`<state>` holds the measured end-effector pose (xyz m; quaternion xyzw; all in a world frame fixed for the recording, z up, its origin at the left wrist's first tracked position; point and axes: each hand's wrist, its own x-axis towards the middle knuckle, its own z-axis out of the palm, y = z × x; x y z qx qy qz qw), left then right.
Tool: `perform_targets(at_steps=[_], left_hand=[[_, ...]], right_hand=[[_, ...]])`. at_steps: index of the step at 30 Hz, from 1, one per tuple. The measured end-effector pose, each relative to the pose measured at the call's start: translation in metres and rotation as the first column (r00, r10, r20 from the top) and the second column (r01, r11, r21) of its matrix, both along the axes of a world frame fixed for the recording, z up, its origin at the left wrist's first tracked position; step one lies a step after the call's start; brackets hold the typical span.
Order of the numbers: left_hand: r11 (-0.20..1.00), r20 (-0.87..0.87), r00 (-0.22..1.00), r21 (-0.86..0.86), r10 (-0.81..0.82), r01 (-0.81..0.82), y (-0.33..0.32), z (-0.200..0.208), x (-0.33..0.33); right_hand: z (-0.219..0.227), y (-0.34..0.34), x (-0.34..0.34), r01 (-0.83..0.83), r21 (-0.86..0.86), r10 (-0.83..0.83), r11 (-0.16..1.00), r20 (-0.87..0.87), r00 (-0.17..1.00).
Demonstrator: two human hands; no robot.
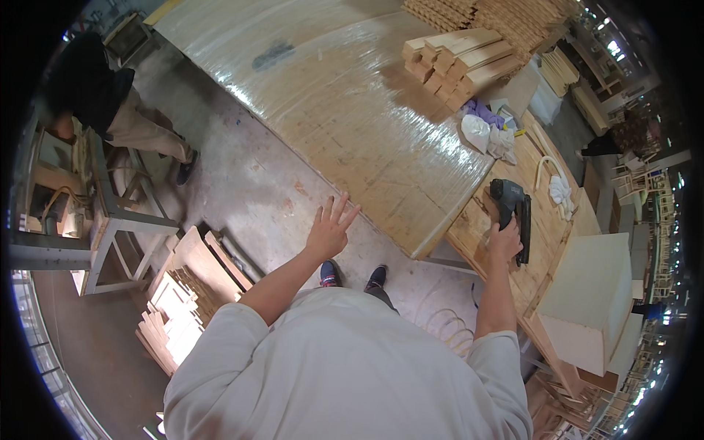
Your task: The person assembles wooden boxes by applying glue to the edges of flat panels, attaching side pieces, and securing them with a pneumatic nail gun. They repeatedly handle panels and trim pieces, aligning and fastening them to form box structures on a workbench.
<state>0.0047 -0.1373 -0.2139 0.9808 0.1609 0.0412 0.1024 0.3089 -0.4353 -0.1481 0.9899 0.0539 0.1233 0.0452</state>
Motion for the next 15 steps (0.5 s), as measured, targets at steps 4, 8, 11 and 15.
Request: perform_targets(at_steps=[4, 8, 11, 15], left_hand=[[1.0, -0.01, 1.0, -0.022, -0.013, 0.012, 0.002, 0.001, 0.0], [0.98, -0.02, 0.999, -0.195, -0.038, 0.034, 0.004, 0.0, 0.001], [0.938, -0.075, 0.997, -0.345, -0.034, 0.006, 0.004, 0.019, 0.005], [0.909, 0.233, 0.969, -0.416, 0.084, 0.021, 0.01, 0.024, 0.001]], right_hand=[[-0.005, 0.0, 0.002, 0.012, -0.004, -0.012, 1.0, 0.02, 1.0], [-0.01, -0.011, 0.006, 0.001, -0.001, -0.001, 1.0, 0.066, 0.998], [-0.011, -0.012, 0.009, 0.02, 0.019, -0.021, 1.0, 0.042, 0.999], [0.0, -0.013, 0.012, -0.015, 0.213, 0.016, 0.977, -0.004, 1.0]])
